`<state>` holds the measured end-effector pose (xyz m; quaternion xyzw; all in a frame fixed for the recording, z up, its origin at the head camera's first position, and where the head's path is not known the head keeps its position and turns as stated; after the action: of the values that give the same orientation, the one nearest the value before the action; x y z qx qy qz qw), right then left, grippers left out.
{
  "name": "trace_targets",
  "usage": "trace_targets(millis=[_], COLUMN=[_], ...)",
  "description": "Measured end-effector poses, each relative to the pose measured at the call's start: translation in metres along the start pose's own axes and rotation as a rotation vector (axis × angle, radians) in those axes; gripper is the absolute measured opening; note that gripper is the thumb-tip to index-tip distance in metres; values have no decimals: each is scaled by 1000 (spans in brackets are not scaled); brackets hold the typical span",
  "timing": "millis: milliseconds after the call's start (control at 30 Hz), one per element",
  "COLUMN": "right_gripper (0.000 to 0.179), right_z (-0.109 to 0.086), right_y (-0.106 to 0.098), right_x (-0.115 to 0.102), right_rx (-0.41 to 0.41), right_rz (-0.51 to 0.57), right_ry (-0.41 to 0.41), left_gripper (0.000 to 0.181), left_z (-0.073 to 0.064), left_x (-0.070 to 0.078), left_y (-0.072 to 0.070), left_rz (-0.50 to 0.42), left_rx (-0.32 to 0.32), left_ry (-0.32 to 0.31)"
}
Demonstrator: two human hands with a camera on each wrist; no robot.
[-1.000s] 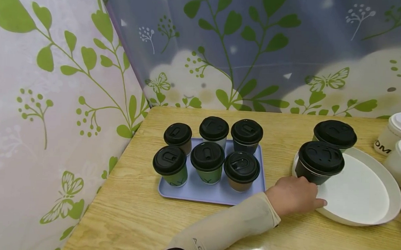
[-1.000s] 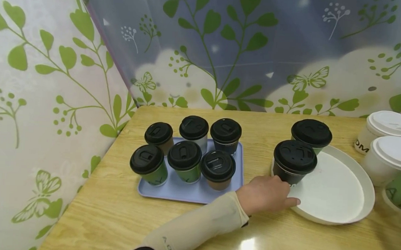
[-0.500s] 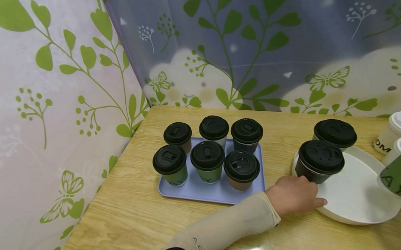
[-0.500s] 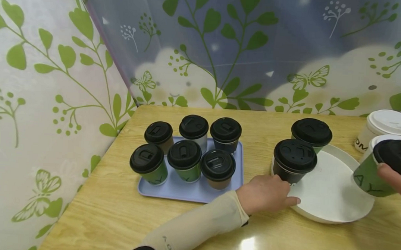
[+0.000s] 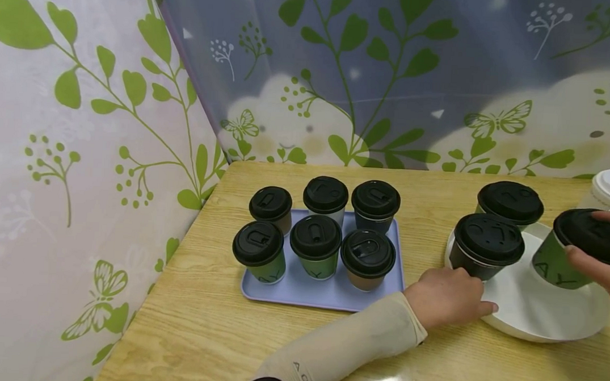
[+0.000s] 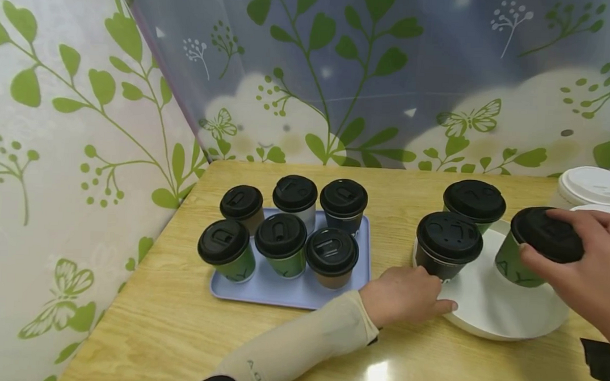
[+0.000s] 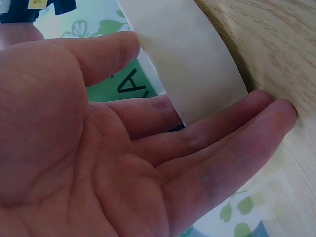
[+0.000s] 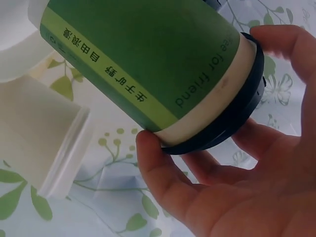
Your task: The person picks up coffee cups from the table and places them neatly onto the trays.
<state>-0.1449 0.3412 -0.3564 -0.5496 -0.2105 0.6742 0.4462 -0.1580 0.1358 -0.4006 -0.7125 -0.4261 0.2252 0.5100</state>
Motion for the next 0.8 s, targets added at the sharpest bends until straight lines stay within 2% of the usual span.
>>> trace_targets(millis=[167, 333, 600, 800], right_gripper=[68, 66, 74, 73], right_z=[2, 3, 14, 19], right_y=[3, 5, 19, 22], right_x=[-6, -9, 24, 32], right_rx=[33, 24, -23, -36], right_rz=[-19, -37, -76, -82], right_ry=[-80, -86, -45, -42], left_gripper=[37, 37, 36, 37], left_z=[0, 0, 1, 2], left_x=[0, 0, 0, 0], left_y=[-1, -1, -1, -1], left_rz=[7, -6, -12, -13], left_rx=[1, -13, -34, -44], left_ry=[2, 3, -1, -6])
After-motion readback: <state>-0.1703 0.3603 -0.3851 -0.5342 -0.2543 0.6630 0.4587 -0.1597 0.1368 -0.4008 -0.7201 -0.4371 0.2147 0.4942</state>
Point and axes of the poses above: each hand's wrist, its own z-axis towards the middle knuckle, its own y-axis out of the palm, x = y × z, the point moved 3 cm from there along z, towards the middle knuckle, and after that the axes turned 4 degrees about -x, right-handed, at the moved point
